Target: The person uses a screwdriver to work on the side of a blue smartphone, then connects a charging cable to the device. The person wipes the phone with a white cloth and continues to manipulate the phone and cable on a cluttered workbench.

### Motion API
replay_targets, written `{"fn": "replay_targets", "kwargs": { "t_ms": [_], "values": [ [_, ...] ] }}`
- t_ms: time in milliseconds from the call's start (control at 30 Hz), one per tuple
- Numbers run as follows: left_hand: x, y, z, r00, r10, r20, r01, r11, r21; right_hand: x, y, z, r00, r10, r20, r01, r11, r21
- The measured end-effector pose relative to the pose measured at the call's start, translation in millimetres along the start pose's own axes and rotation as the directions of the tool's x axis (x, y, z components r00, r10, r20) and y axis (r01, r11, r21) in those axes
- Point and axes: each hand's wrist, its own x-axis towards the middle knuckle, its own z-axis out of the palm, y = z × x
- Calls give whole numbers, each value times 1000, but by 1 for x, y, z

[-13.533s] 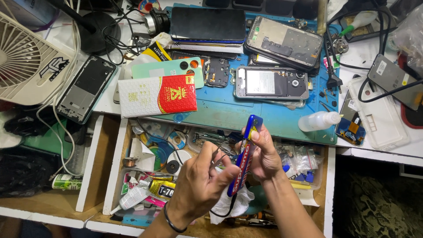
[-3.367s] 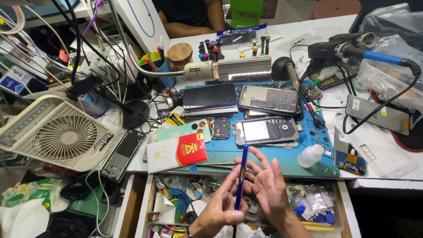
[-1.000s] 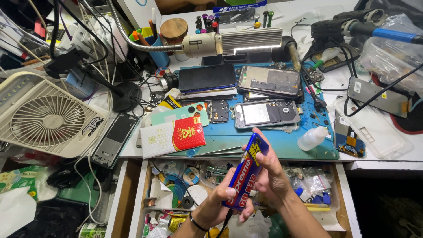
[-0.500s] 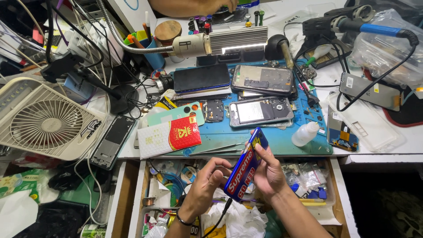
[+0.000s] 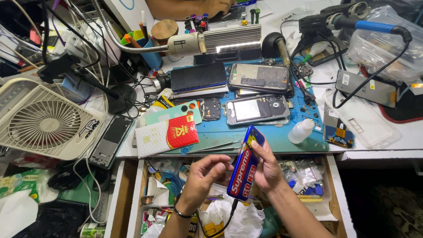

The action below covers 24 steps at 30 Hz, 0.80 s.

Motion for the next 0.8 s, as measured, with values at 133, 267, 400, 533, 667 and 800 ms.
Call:
{"fn": "replay_targets", "kwargs": {
  "t_ms": [133,267,400,533,667,800],
  "values": [
    [11,42,7,995,-77,-67,91,965,246,5,2,-7,998,-30,63,28,999,28],
    [8,63,13,989,-150,-6,144,933,330,9,5,-15,1000,8,29,-10,998,63],
    [-10,61,30,935,-327,-137,354,870,344,9,-3,-11,999,50,15,-50,999,10],
    [-21,57,45,896,-350,-272,401,902,161,1,-7,3,992,99,73,-101,995,22],
    [-27,60,43,906,-278,-320,392,837,381,2,-4,-1,984,180,10,-180,983,-26],
    [-29,75,39,923,-235,-306,374,738,561,7,0,-11,980,197,-11,-198,979,-58]
  ]
}}
